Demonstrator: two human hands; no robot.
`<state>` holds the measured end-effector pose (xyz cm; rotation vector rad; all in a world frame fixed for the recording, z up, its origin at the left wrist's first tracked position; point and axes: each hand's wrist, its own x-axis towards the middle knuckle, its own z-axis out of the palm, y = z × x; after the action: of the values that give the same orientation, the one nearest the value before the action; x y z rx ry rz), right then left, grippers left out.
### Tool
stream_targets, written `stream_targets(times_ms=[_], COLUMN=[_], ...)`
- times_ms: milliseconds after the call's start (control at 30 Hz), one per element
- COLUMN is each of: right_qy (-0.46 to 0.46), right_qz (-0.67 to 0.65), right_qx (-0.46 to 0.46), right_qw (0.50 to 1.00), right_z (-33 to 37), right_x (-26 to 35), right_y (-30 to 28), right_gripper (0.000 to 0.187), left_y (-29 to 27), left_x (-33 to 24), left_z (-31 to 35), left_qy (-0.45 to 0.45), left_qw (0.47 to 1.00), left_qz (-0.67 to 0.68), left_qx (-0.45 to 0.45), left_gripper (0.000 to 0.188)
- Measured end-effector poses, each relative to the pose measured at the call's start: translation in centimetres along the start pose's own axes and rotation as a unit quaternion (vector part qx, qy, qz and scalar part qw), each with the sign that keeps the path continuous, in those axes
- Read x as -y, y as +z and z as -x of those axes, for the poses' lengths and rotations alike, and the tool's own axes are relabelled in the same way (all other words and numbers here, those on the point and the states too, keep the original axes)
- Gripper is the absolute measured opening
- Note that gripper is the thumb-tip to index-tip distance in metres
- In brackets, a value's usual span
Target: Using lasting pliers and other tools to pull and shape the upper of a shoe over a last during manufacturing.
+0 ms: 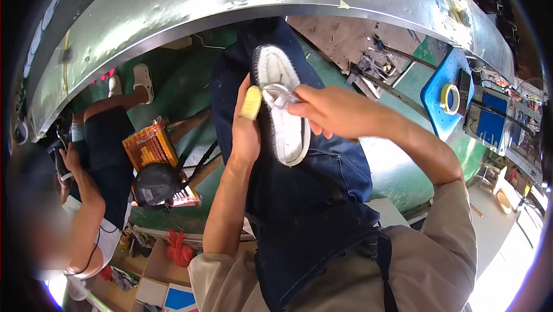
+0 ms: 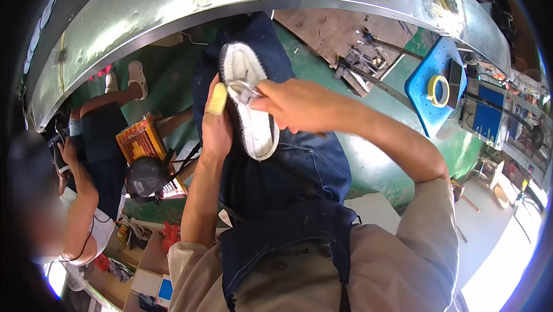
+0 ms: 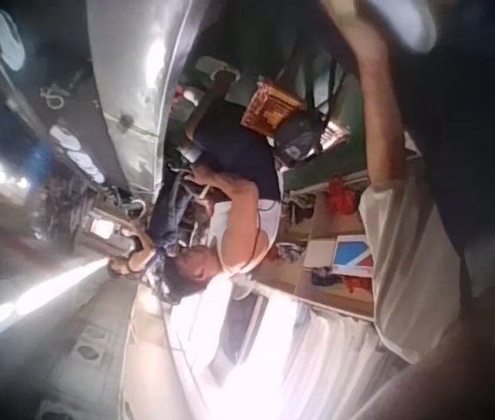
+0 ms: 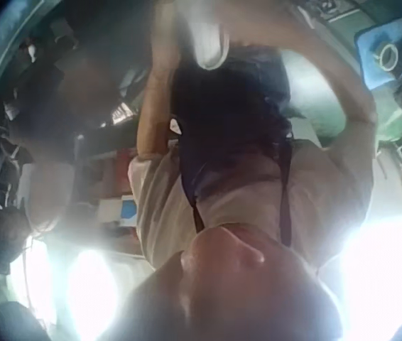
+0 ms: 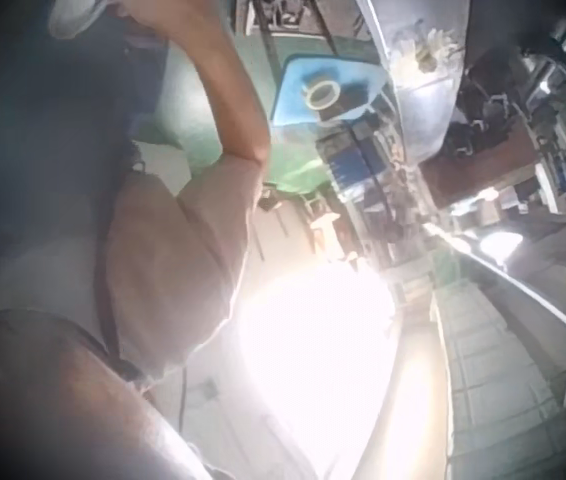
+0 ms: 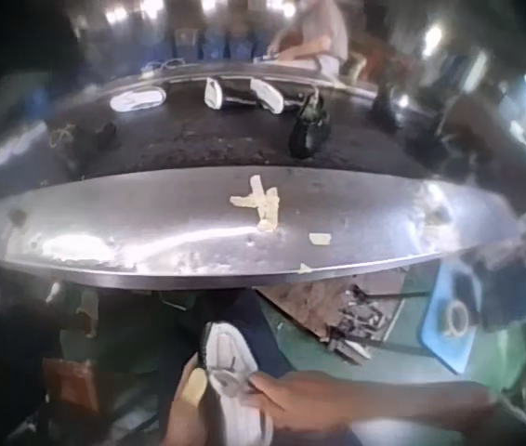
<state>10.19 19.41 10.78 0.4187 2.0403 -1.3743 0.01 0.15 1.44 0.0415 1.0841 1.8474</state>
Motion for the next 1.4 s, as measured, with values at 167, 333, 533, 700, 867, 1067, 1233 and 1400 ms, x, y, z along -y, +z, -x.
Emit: stream_targets(times_ms=[167, 333, 533, 700, 867, 1067, 1233, 1400], right_qy=[-0.004, -0.052, -0.315, -0.245, -0.155, -0.021, 0.067, 0.048], right_qz=[-0.144, -0.156, 0.218, 0.289, 0.305, -0.145, -0.261, -0.204], right_qx=[-0.162, -0.217, -0.352, -0.265, -0.259, -0.302, -0.374, -0.348], right_qw=[0.976, 0.962, 0.854, 0.887, 0.903, 0.942, 0.887, 0.914], right_z=[-1.0, 0.5, -1.7, -2.9, -2.7, -1.5, -1.2, -1.4], right_x=[-1.4, -2.6, -0.9, -0.5, -0.8, -4.4, -7.5, -6.7], right_y=[5.9, 5.2, 0.0, 0.2, 0.6, 3.6, 6.3, 6.2], right_gripper=[0.031, 0.026, 0.025, 0.032, 0.034, 0.030, 0.029, 0.030], left_y=[0.9, 0.8, 0.9, 0.4, -0.7, -2.1, -4.7, -5.1], left_x=[0.6, 0.9, 0.9, 0.8, 0.5, -2.2, -3.9, -2.9], left_z=[-0.3, -0.8, -0.3, 0.8, 0.1, 1.2, 2.4, -1.5], left_qy=[0.049, 0.108, 0.075, 0.079, 0.089, -0.013, 0.063, -0.087], left_qw=[0.979, 0.896, 0.936, 0.901, 0.831, 0.983, 0.979, 0.835], left_qz=[-0.167, -0.416, -0.344, -0.425, -0.547, -0.155, -0.179, -0.528], left_qx=[-0.110, -0.112, -0.016, -0.033, -0.051, -0.096, -0.074, -0.128], left_gripper=[0.049, 0.063, 0.090, 0.104, 0.093, 0.069, 0.043, 0.069])
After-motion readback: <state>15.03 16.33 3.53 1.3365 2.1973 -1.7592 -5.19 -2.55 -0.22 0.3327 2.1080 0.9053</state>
